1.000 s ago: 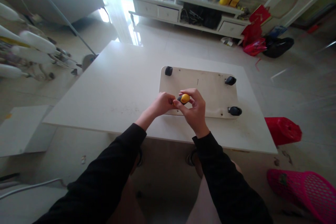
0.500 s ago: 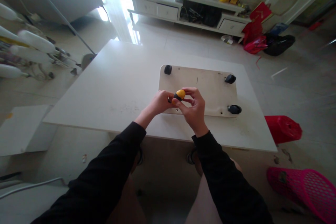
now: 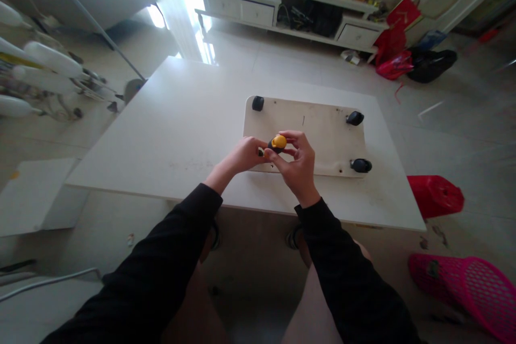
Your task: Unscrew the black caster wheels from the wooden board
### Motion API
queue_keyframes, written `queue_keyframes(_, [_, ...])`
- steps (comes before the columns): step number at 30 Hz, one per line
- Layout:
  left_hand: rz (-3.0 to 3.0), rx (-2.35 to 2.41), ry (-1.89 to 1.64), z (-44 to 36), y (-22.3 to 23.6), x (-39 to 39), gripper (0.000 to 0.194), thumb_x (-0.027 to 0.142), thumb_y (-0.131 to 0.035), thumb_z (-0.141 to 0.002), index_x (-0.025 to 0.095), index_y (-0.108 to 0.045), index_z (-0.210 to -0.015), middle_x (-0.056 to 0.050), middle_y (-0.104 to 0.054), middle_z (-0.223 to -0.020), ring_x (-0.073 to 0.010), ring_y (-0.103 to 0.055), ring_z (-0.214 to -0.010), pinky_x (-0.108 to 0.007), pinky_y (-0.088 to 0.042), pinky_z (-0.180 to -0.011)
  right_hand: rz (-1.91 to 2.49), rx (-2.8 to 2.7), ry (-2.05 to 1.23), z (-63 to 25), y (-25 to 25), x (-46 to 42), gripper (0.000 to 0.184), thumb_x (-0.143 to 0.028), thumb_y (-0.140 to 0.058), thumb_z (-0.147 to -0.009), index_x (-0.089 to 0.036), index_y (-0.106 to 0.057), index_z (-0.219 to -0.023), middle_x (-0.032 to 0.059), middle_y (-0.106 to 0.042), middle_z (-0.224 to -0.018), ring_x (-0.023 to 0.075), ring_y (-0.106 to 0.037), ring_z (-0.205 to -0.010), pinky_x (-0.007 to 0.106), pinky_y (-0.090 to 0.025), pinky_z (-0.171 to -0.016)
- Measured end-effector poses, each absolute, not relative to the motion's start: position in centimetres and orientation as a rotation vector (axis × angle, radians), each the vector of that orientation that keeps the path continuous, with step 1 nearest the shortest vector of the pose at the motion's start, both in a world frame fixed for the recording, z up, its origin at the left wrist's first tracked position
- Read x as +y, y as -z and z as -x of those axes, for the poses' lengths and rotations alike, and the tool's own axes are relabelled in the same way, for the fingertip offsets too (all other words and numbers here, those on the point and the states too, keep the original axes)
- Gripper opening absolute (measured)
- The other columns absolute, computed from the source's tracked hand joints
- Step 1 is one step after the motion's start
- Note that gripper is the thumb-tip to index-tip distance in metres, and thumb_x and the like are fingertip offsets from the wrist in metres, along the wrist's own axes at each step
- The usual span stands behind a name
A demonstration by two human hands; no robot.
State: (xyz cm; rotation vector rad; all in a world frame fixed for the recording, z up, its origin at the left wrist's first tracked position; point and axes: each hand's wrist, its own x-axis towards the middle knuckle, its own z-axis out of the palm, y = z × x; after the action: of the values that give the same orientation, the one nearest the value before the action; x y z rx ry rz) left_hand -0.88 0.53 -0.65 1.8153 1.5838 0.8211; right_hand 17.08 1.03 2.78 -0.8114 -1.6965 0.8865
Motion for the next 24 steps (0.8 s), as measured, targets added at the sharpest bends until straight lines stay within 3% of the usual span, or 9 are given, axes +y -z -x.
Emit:
queue_keyframes(4, [-1.757,1.609,-0.809,0.8,0.6,0.7,0.029,0.032,-0.074,-0.077,0.013,-0.066,-0.057,0.004,-0.044,-0.049,-0.0077,-0.033,-0.055,-0.026,-0.024,-0.053,0.81,-1.69,-0.895,-17.1,-2.7,1.0,0.041,-0.037,-0.086,-0.08,-0.03,-0.064,-0.113,-0.0003,-0.073,-0.112,0.0159,-0.073,-0.099,0.03,-0.067,-0.076])
queue_keyframes(9, [-1.818,1.636,-0.866,0.8,0.9,0.7,0.02,0.03,-0.076,-0.078,0.013,-0.071,-0.069,0.002,-0.057,-0.059,-0.0093,-0.043,-0.059,-0.025,-0.03,-0.057,0.792,-1.696,-0.891,-16.9,-2.6,1.0,0.038,-0.034,-0.086,-0.08,-0.03,-0.064,-0.112,-0.001,-0.074,-0.109,0.0157,-0.073,-0.097,0.029,-0.068,-0.076])
queue_keyframes(11, [-1.875,1.632,-0.86,1.1,0.6,0.5,0.014,0.027,-0.079,-0.076,0.015,-0.075,-0.082,0.001,-0.064,-0.072,-0.0108,-0.049,-0.065,-0.025,-0.034,-0.061,0.801,-1.691,-0.895,-16.9,-2.7,1.0,0.038,-0.033,-0.085,-0.081,-0.03,-0.064,-0.112,-0.0007,-0.074,-0.11,0.0161,-0.074,-0.098,0.031,-0.068,-0.077])
queue_keyframes(16, [-2.04,1.736,-0.706,2.3,-0.2,-0.2,0.031,0.018,-0.081,-0.074,0.02,-0.077,-0.104,-0.005,-0.069,-0.106,-0.0147,-0.058,-0.078,-0.028,-0.039,-0.067,0.842,-1.653,-0.903,-17.2,-2.8,1.2,0.038,-0.032,-0.084,-0.081,-0.03,-0.063,-0.112,-0.0004,-0.073,-0.111,0.0161,-0.073,-0.099,0.03,-0.068,-0.076])
queue_keyframes(24, [-1.999,1.843,-0.626,2.9,-0.7,-0.6,0.032,0.015,-0.078,-0.076,0.021,-0.077,-0.108,-0.005,-0.071,-0.101,-0.0149,-0.058,-0.075,-0.028,-0.037,-0.066,0.861,-1.67,-0.884,-17.5,-2.7,1.3,0.036,-0.032,-0.083,-0.082,-0.028,-0.064,-0.111,0.0002,-0.073,-0.109,0.0161,-0.073,-0.097,0.029,-0.068,-0.073])
